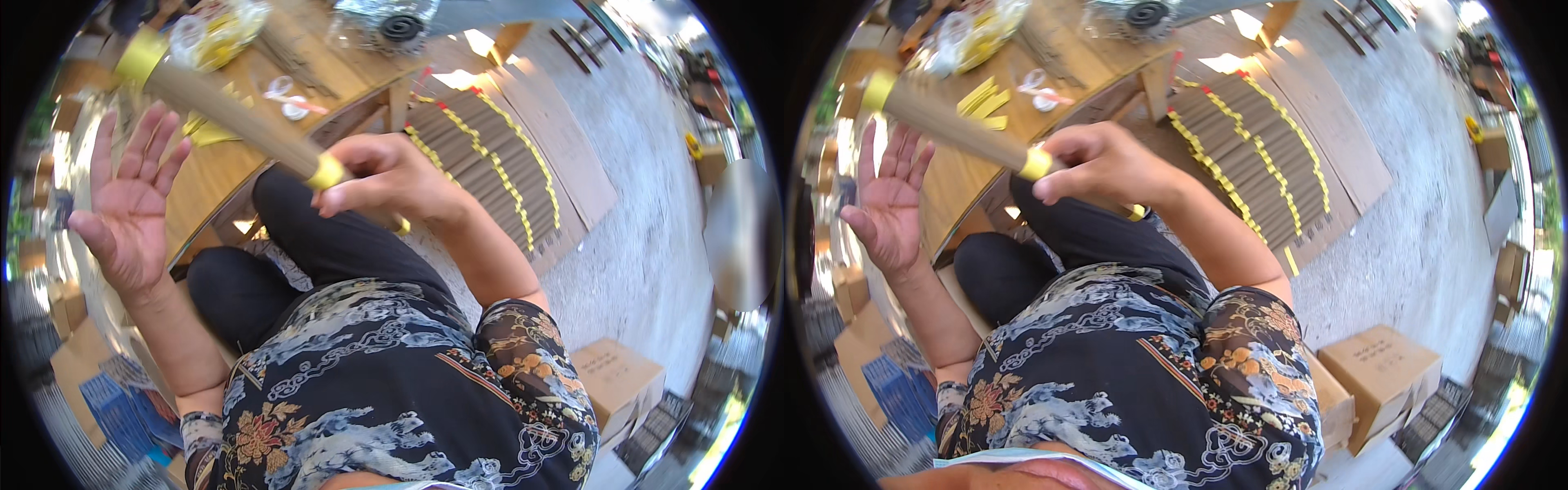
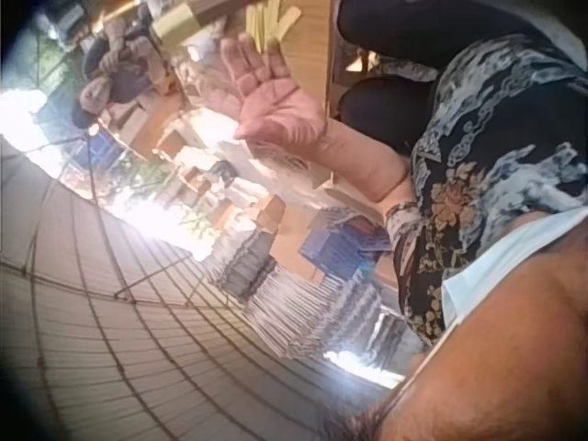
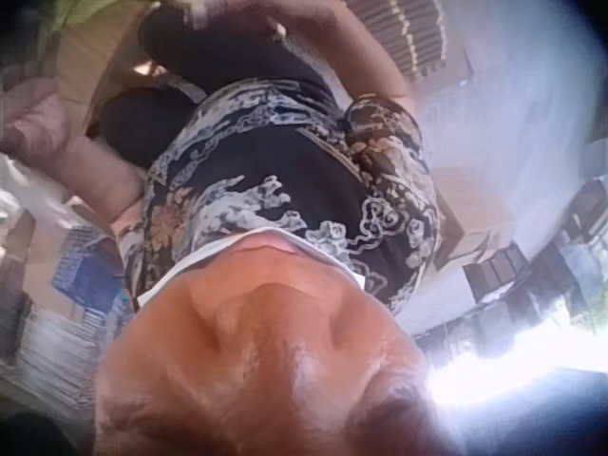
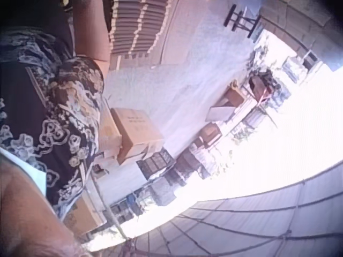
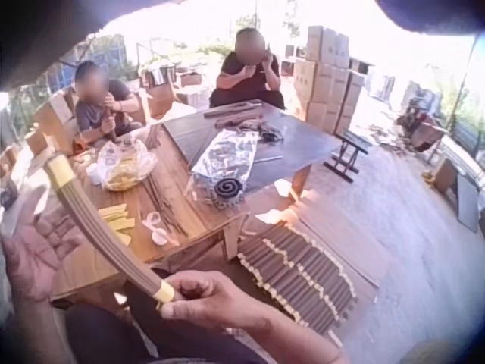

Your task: The person gathers thin sticks from a cardboard box and aligns them into a bundle. They wrap a yellow paper strip around the bundle to secure it, then place the finished bundle into the box. The person repeats this process with additional sticks.

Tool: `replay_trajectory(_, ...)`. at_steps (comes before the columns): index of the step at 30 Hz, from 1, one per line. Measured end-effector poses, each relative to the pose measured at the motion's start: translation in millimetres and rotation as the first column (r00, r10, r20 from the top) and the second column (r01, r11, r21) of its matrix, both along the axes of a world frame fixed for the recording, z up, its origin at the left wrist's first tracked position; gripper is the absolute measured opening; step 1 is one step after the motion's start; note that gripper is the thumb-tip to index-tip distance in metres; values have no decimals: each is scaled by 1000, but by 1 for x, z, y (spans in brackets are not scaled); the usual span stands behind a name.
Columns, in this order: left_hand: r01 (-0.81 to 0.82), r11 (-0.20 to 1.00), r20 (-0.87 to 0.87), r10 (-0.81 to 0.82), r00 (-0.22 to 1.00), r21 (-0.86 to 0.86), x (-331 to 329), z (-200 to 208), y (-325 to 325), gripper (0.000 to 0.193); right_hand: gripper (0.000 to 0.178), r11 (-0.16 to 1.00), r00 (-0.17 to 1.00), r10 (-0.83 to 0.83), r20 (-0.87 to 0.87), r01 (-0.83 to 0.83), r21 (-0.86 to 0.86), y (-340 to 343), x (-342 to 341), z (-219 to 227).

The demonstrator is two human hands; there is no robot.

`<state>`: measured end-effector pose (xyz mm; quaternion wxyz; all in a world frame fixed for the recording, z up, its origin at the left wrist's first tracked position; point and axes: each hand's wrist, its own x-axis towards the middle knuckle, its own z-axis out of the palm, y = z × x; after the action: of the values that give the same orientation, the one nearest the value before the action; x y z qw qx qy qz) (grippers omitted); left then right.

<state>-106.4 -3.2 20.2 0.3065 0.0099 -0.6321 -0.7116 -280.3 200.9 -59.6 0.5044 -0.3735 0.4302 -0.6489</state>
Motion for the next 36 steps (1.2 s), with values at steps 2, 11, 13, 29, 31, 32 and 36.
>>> replay_trajectory(2, -2, 1000, 151, -1, 988, 22, -13, -8, -2, 81, 23, 964, 955, -243, 172, 257, -66, 40, -25, -17)
replay_trajectory(11, -133, 957, 385, 25, 922, 258, -17, -52, -36, 48, 28, 146, 176, -984, 5, 799, 583, 163, -130, -235)
replay_trajectory(13, -179, 950, 434, 53, 900, 255, -5, -58, -54, 45, 28, 102, 151, -988, -16, 736, 669, 162, -141, -271)
replay_trajectory(29, -637, 758, 658, 409, 632, 140, 98, -80, -104, 43, 20, 55, 250, -959, -132, 625, 779, 141, -194, -380)
replay_trajectory(31, -758, 642, 671, 511, 537, 118, 107, -80, -96, 43, 18, 168, 323, -944, -70, 650, 741, 142, -184, -381)
replay_trajectory(32, -755, 643, 660, 511, 550, 131, 116, -84, -96, 41, 16, 277, 436, -899, -36, 631, 725, 161, -181, -397)
replay_trajectory(36, -810, 582, 580, 637, 509, 71, 142, -93, -96, 15, 13, 620, 636, -746, 195, 559, 550, 203, -144, -431)
